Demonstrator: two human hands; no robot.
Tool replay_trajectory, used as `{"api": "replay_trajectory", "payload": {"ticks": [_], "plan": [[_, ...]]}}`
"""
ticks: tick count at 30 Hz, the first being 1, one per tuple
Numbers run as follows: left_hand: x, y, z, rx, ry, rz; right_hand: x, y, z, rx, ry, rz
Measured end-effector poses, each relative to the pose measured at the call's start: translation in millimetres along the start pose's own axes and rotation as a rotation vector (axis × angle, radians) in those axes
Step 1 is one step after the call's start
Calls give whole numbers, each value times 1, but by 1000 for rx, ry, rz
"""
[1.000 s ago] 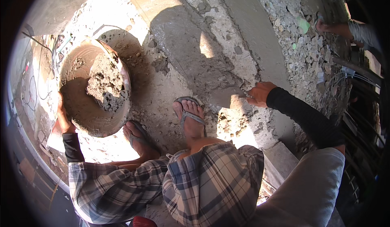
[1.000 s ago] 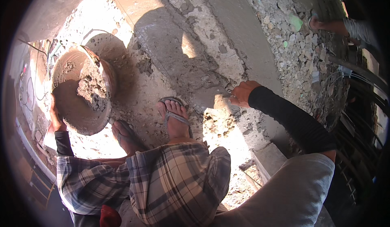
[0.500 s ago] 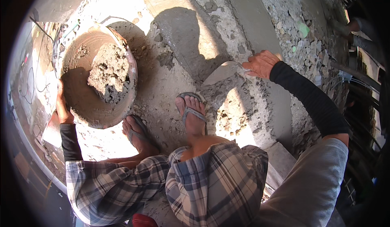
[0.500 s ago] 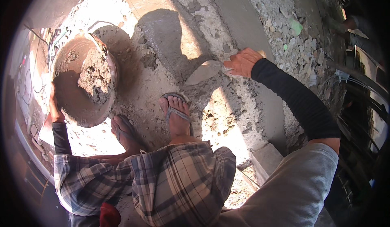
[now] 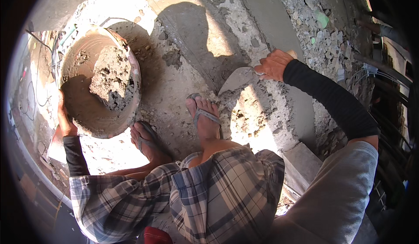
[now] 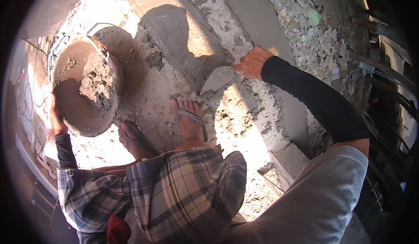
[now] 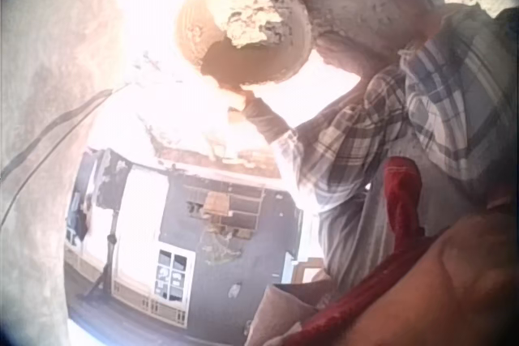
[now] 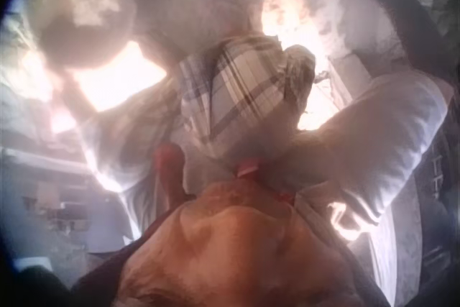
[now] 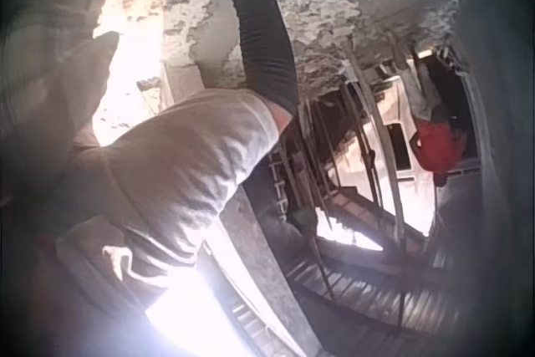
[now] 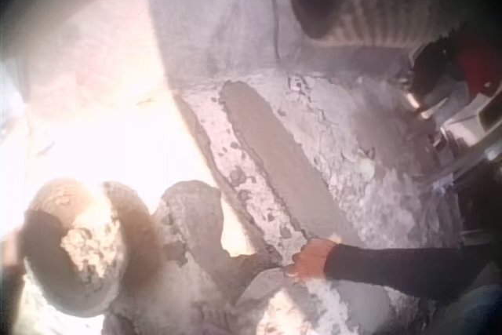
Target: The person scoops wet cement from a bucket using a trowel and applies it to a floor trench. They spread and smooth the cement along the trench, then use a long straight edge to level the surface.
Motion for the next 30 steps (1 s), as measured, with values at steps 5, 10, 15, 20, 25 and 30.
{"api": "replay_trajectory", "payload": {"ticks": [5,10,15,20,25,30], "plan": [[-7,-8,-11,-45,-5,66,-75,11,-17,-37,-23,-76],[-4,-11,-15,-47,34,98,-57,112,-58,527,-380,-507],[-18,-21,-24,-90,5,119,71,219,-85,1001,-724,-771],[-8,-13,-14,-67,29,113,34,303,-200,960,-757,-1187],[-18,-27,-11,-83,3,118,-2,295,-133,1384,-507,-1317],[-21,-29,-35,-110,93,152,79,253,-80,1116,-844,-950]]}}
Point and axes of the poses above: each hand's wrist, its own x-axis towards the middle knuckle, its own z-axis out of the back of the hand, y = z × x, the point moved 1 cm from there along x, towards the middle knuckle, and after that the axes turned 10 degrees about z, right-handed, at the moved point
